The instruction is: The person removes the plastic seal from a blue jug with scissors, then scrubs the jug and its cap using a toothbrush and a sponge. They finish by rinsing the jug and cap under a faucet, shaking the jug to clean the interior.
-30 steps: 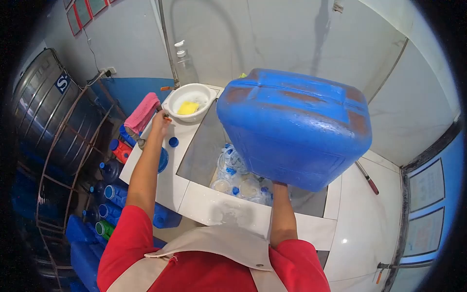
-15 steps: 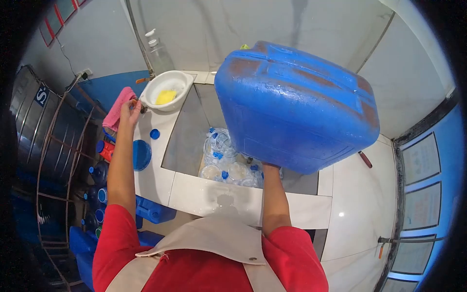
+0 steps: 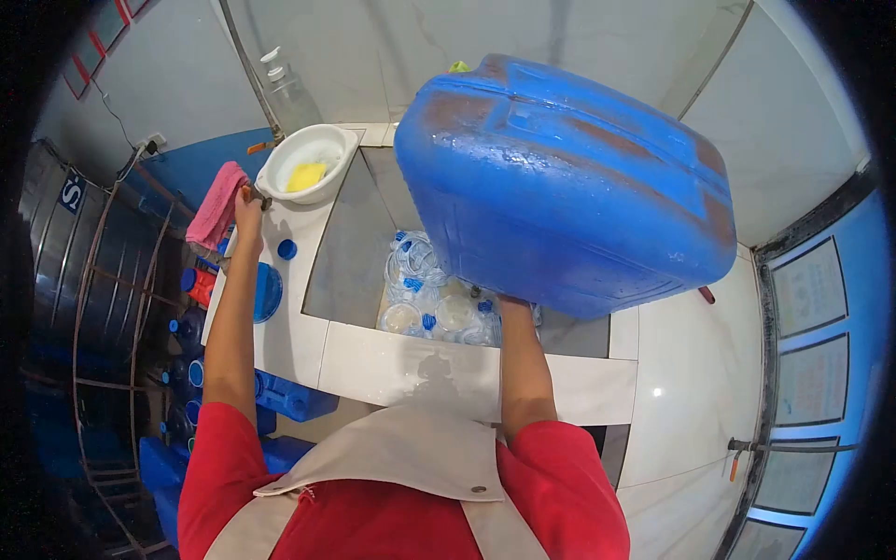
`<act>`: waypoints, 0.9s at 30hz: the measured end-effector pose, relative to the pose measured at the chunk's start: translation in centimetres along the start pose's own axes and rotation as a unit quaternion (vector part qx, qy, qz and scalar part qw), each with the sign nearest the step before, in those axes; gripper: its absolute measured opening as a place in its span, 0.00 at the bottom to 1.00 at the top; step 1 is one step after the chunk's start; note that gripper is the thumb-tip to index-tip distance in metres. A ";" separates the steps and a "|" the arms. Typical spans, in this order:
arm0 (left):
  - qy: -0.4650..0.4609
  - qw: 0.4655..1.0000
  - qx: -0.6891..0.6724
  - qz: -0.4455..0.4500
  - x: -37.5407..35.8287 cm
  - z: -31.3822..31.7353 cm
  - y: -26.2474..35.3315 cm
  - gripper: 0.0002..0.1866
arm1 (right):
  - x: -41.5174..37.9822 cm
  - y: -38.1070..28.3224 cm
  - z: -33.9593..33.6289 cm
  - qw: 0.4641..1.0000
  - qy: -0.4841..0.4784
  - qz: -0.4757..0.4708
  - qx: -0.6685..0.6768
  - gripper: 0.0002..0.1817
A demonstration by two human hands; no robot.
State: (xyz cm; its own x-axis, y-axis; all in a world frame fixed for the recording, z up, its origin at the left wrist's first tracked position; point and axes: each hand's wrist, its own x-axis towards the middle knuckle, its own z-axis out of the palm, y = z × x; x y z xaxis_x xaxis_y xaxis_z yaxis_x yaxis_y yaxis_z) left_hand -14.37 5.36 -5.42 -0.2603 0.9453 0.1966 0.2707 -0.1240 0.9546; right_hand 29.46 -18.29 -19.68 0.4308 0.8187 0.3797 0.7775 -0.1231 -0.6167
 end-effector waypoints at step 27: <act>-0.008 0.955 0.208 0.211 1.6 -1.2 -1.7 0.29 | 0.4 -0.1 -0.1 0.999 0.029 0.025 0.038 0.22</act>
State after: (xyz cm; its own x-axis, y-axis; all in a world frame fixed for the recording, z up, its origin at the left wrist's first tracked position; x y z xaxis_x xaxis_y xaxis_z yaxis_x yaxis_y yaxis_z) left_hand -16.32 6.73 -6.42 -0.0339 0.8428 0.5372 0.6933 -0.3673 0.6200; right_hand 29.62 -18.00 -19.41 0.4957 0.7784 0.3851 0.7183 -0.1182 -0.6856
